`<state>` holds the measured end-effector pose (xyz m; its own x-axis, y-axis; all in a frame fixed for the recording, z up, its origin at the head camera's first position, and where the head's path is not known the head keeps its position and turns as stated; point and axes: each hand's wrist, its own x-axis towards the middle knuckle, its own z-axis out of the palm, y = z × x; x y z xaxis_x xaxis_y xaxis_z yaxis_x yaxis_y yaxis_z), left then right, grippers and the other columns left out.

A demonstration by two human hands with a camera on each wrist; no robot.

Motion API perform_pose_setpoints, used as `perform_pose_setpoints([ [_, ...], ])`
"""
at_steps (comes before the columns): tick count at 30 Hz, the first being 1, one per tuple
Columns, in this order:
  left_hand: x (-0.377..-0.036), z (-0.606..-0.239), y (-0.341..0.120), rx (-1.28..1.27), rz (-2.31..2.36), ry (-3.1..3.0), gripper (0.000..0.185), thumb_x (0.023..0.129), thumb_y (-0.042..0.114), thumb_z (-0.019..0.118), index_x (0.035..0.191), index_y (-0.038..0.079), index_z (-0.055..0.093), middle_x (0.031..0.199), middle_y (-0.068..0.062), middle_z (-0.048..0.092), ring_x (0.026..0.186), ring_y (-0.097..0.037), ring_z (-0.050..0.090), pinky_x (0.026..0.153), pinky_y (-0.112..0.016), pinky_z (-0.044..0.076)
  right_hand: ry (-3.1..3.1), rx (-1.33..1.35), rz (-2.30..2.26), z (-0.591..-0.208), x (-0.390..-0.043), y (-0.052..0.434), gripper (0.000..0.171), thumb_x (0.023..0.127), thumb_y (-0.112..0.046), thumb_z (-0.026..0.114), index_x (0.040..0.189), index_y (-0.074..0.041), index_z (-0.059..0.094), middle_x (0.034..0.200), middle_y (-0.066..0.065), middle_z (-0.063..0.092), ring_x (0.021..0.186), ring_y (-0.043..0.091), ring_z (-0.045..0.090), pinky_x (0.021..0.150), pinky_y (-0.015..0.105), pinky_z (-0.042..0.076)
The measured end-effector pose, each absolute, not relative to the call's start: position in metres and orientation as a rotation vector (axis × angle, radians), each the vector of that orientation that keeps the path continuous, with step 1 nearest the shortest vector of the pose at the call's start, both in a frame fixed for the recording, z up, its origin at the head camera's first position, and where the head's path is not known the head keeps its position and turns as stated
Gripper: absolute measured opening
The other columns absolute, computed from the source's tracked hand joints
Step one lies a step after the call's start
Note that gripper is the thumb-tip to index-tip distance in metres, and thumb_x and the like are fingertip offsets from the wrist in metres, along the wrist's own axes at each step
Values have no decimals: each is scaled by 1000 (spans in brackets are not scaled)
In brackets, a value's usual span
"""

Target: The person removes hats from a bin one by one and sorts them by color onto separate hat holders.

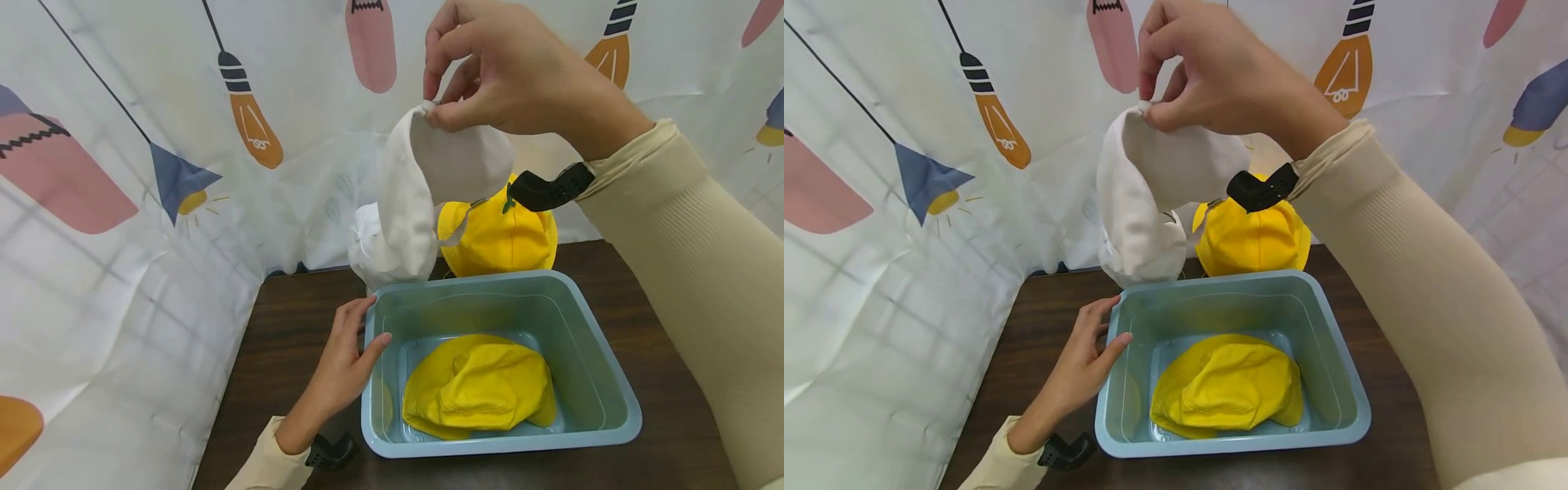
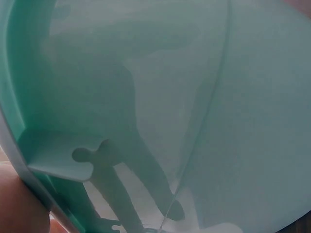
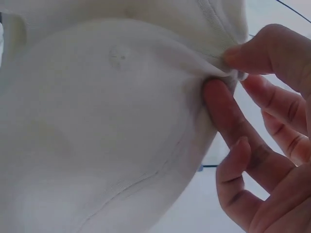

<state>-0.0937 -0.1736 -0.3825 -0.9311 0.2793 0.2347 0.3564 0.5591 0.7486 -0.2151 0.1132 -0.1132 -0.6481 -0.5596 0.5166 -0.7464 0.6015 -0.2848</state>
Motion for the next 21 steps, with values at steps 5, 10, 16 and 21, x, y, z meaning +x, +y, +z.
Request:
perform_pose_setpoints([
  [5,-94,-383,-173,-557,-1317,-2698,59,101,26,65,153,8,40,149,-16,38,119,-32,58,94,-46,59,-2373,1055,784,-115,-222,98,14,89,-18,77,94,-5,73,110,-13,49,84,4,70,85,18,58],
  [10,-95,-383,-171,-560,-1310,-2694,59,101,24,66,152,9,41,149,-15,38,122,-31,56,101,-50,54,-2367,1026,997,-122,-231,84,13,89,-14,77,94,-4,72,110,-14,46,86,5,72,86,21,59],
  [16,-95,-384,-169,-569,-1305,-2683,60,101,24,66,152,8,41,150,-16,39,122,-30,55,103,-50,52,-2281,1036,1132,-134,-246,69,14,88,-13,77,95,-3,72,105,-14,43,87,5,72,86,22,57],
  [21,-95,-385,-168,-571,-1299,-2679,60,101,25,66,152,8,42,149,-15,39,123,-30,55,104,-50,52,-2195,1084,1152,-141,-250,51,14,88,-11,76,97,-1,73,102,-11,40,87,5,69,88,21,55],
])
